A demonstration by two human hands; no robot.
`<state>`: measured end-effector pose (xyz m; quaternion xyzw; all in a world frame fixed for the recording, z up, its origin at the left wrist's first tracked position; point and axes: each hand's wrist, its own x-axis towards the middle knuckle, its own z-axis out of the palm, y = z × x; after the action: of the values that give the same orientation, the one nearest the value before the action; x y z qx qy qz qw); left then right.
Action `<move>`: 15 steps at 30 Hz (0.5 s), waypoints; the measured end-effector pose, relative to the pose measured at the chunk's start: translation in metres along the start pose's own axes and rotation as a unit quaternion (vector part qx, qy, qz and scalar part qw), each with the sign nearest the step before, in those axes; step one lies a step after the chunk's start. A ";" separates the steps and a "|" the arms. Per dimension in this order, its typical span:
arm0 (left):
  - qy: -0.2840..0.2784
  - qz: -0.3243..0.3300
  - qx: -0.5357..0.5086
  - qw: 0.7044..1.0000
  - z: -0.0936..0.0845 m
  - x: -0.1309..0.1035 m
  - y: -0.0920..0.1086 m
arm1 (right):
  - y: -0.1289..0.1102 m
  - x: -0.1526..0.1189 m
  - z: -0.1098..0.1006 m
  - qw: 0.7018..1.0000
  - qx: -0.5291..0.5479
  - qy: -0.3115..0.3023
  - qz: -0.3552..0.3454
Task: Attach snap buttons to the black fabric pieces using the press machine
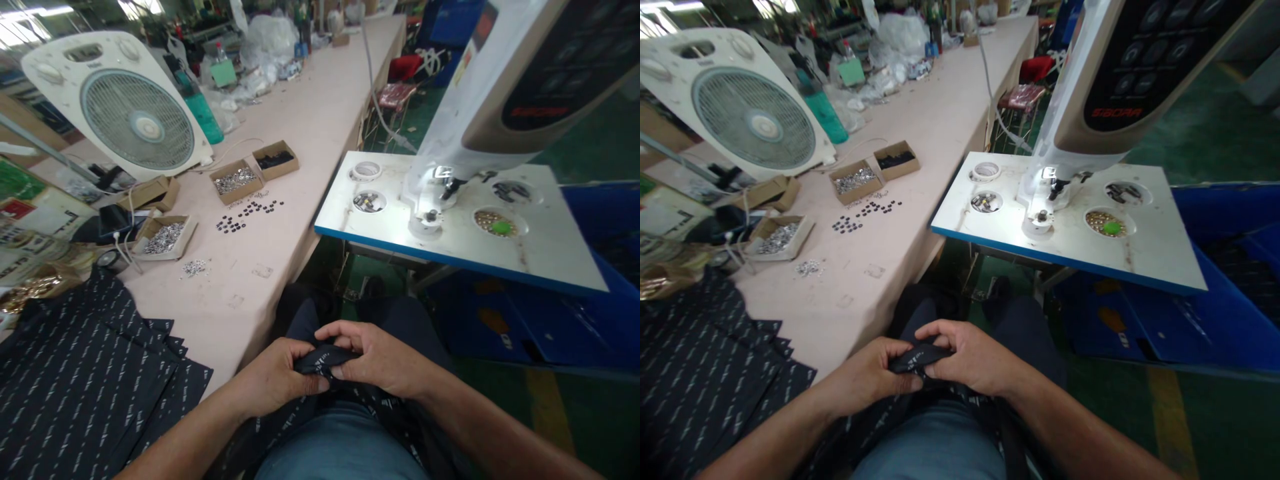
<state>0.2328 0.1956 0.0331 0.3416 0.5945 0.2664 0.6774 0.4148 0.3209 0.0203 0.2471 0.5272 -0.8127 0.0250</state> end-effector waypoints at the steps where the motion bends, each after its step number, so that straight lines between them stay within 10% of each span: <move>1: 0.008 0.009 -0.005 1.000 0.000 0.000 0.000 | 0.000 0.000 0.000 1.000 -0.002 0.005 0.000; 9: -0.030 -0.007 -0.080 0.996 0.000 -0.002 -0.001 | -0.009 -0.004 0.001 0.998 -0.049 0.029 -0.027; 15: 0.123 0.164 0.212 0.955 -0.003 -0.001 0.023 | -0.017 -0.005 0.002 0.988 -0.120 0.075 -0.059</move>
<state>0.2303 0.2096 0.0509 0.5349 0.6519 0.2818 0.4577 0.4133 0.3253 0.0377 0.2711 0.6347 -0.7228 -0.0334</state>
